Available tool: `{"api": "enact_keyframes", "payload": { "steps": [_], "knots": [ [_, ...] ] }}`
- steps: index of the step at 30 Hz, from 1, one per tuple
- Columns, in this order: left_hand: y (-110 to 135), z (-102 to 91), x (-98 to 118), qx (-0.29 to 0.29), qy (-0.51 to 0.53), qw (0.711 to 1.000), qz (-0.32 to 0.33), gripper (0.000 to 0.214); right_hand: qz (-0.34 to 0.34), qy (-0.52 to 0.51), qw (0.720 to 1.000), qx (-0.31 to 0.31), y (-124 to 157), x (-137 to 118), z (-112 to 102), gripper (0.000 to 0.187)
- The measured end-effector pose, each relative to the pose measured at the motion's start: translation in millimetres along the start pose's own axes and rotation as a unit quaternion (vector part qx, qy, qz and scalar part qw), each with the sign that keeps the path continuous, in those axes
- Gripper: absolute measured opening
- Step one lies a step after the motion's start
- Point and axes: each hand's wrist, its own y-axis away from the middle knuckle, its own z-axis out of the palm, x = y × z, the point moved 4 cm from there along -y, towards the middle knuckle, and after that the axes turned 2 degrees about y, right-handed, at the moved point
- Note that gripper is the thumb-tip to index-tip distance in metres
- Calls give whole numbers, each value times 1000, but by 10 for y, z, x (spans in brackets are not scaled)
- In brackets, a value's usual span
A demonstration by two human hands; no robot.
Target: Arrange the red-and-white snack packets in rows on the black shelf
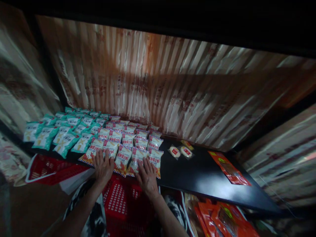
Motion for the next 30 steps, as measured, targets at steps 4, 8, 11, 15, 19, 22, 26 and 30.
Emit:
{"api": "enact_keyframes", "payload": {
  "steps": [4,8,11,15,19,22,26,30],
  "knots": [
    [31,-47,2,-10,-2,1000,19,55,24,2,1000,3,11,-50,29,50],
    [82,-99,-16,-12,0,999,37,55,26,-17,999,8,-6,-124,44,55],
    [111,-72,-37,-25,2,999,28,54,19,-28,999,2,-22,-141,89,54],
    [115,-29,-32,-19,4,1000,11,52,20,-31,999,-5,-43,-107,133,52],
    [127,-30,0,-21,-2,1000,14,50,25,-37,999,-5,-49,-87,115,51],
    [145,-57,18,-18,-1,1000,15,49,30,-42,999,-8,-42,-90,102,50],
    [158,-60,32,-23,5,1000,19,49,36,-51,998,-9,-43,-104,118,49],
    [151,-3,30,-48,-3,999,24,49,41,-64,997,-7,-56,-101,137,50]
  ]
}}
